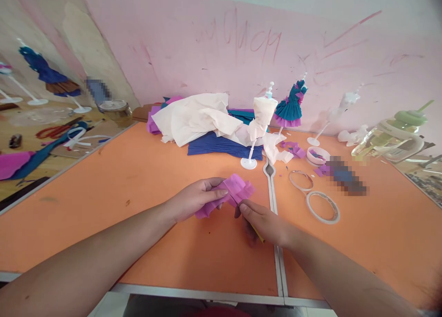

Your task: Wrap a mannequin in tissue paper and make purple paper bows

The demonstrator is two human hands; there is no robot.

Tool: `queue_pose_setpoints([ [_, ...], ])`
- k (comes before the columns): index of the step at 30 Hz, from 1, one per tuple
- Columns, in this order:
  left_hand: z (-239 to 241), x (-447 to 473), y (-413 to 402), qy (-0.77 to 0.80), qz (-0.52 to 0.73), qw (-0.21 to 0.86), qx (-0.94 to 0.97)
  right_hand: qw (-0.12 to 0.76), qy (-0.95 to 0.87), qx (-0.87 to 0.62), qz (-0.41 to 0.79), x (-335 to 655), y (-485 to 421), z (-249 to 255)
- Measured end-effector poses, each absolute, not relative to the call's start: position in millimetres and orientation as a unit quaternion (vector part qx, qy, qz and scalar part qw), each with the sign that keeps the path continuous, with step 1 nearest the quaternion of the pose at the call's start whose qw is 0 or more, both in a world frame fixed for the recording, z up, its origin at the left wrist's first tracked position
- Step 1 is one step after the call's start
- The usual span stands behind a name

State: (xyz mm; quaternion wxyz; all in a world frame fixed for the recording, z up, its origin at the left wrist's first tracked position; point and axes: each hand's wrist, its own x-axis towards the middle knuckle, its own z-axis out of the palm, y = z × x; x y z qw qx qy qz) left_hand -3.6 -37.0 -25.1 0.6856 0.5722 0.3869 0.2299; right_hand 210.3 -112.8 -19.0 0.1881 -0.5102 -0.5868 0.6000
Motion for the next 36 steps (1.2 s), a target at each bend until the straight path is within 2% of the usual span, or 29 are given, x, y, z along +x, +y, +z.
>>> queue_pose_setpoints([
  [16,-5,0,-49,0.343,0.174,0.666,0.639,0.245,-0.597,-0.490,0.585,205,-112,-17],
  [36,-3,2,-51,0.339,0.158,0.662,0.649,0.204,-0.634,-0.499,0.555,209,-108,-16],
])
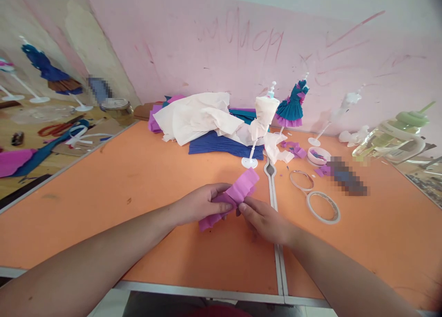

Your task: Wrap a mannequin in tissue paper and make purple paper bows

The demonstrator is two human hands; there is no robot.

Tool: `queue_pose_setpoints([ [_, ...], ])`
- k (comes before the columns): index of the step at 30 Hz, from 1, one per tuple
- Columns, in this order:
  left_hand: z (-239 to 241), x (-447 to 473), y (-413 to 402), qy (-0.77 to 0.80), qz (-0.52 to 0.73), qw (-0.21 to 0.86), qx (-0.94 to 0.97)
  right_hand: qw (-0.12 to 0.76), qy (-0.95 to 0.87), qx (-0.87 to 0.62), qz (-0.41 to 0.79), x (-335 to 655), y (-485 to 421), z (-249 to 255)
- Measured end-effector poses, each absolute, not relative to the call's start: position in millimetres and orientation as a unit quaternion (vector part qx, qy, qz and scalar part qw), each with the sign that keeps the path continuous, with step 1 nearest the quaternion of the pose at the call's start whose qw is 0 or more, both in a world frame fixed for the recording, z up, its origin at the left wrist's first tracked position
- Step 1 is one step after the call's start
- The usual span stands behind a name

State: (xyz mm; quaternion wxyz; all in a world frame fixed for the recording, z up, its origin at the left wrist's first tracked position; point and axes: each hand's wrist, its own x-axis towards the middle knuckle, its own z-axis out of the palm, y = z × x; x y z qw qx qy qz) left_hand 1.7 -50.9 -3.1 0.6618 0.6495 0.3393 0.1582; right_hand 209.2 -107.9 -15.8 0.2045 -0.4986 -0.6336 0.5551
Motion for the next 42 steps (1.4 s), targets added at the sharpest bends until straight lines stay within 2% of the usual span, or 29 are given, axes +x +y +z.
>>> queue_pose_setpoints([
  [6,-3,-3,-51,0.374,0.144,0.668,0.627,0.189,-0.639,-0.509,0.545,213,-108,-15],
  [13,-20,-5,-43,0.357,0.209,0.711,0.569,0.185,-0.639,-0.496,0.558,216,-106,-13],
  [20,-7,-3,-49,0.348,0.175,0.703,0.595,0.197,-0.629,-0.487,0.573,215,-108,-15],
  [28,-19,4,-51,0.337,0.185,0.679,0.626,0.249,-0.630,-0.462,0.572,209,-108,-21],
  [35,-9,2,-51,0.363,0.191,0.682,0.606,0.317,-0.584,-0.464,0.586,211,-105,-24],
  [42,-25,0,-45,0.388,0.252,0.682,0.566,0.255,-0.559,-0.492,0.617,221,-100,-23],
])
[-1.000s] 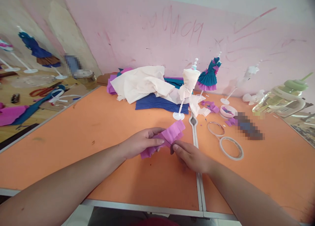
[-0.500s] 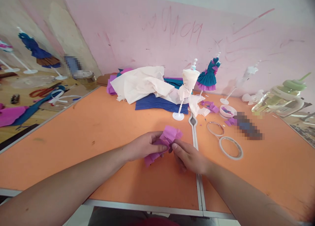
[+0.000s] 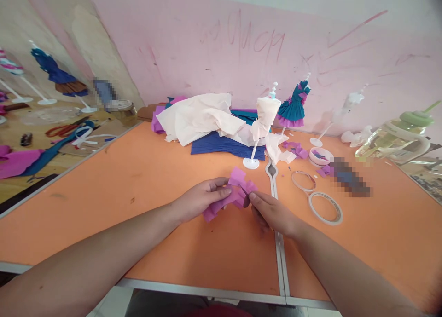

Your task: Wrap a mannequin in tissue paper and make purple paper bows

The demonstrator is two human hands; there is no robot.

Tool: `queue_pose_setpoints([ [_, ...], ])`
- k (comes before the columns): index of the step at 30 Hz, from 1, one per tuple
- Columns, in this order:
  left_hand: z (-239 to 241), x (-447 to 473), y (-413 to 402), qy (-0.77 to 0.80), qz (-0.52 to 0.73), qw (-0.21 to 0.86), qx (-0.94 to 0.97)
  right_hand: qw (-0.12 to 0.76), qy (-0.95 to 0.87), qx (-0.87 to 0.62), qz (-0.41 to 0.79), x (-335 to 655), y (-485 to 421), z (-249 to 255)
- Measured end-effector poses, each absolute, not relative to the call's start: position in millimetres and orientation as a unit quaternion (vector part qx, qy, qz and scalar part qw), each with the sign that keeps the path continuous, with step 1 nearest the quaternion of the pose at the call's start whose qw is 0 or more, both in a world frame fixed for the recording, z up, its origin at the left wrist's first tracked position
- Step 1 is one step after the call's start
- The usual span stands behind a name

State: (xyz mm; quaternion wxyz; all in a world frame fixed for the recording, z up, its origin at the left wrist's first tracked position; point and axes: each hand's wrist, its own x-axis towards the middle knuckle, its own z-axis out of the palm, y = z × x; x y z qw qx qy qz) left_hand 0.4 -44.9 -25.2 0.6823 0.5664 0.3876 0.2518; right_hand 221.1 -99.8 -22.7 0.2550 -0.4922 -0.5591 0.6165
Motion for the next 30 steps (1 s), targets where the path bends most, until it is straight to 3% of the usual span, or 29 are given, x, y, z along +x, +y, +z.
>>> queue_pose_setpoints([
  [5,-24,-1,-42,0.378,0.274,0.686,0.558,0.268,-0.575,-0.450,0.629,221,-102,-22],
  [15,-12,-1,-51,0.376,0.185,0.665,0.618,0.217,-0.648,-0.535,0.497,221,-102,-11],
  [30,-21,4,-53,0.365,0.152,0.646,0.652,0.206,-0.691,-0.517,0.462,218,-100,-18],
])
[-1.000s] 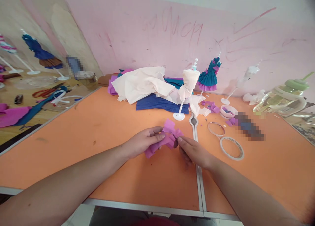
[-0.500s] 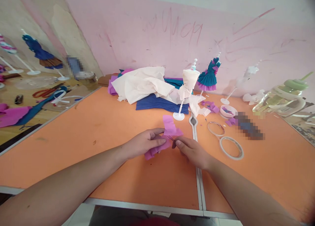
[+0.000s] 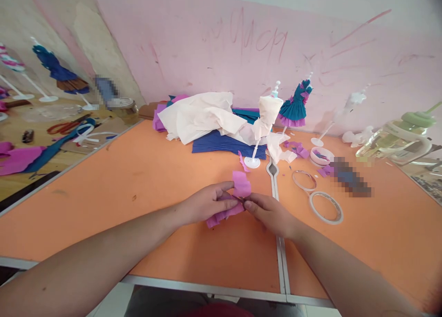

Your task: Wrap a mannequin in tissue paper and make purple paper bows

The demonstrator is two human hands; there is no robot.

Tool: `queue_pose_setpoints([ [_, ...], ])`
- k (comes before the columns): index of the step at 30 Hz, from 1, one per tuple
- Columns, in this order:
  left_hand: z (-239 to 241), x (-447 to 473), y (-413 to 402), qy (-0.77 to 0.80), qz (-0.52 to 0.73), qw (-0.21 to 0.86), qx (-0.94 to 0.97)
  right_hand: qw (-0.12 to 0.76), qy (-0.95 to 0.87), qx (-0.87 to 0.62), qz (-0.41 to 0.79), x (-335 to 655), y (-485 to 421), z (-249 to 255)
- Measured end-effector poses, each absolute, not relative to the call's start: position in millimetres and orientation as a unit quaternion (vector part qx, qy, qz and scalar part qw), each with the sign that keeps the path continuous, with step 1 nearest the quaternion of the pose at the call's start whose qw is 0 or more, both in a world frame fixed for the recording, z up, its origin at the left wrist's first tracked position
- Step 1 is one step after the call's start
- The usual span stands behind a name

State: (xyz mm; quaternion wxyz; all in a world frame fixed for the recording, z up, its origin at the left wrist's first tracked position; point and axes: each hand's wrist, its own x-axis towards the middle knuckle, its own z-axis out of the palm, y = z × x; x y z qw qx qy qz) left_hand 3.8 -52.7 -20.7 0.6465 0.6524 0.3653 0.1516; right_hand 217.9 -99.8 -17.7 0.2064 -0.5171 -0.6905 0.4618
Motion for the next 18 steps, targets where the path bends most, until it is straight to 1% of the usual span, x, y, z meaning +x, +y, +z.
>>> queue_pose_setpoints([
  [9,-14.5,1.5,-53.2,0.369,0.150,0.647,0.650,0.181,-0.715,-0.503,0.450,219.3,-98.5,-10.9],
  [13,-13.4,-2.0,-51.5,0.373,0.140,0.632,0.665,0.160,-0.723,-0.500,0.450,219.8,-98.4,-10.2],
  [18,-16.9,-5.1,-49.0,0.387,0.130,0.617,0.672,0.159,-0.675,-0.541,0.475,221.4,-97.2,-14.4],
])
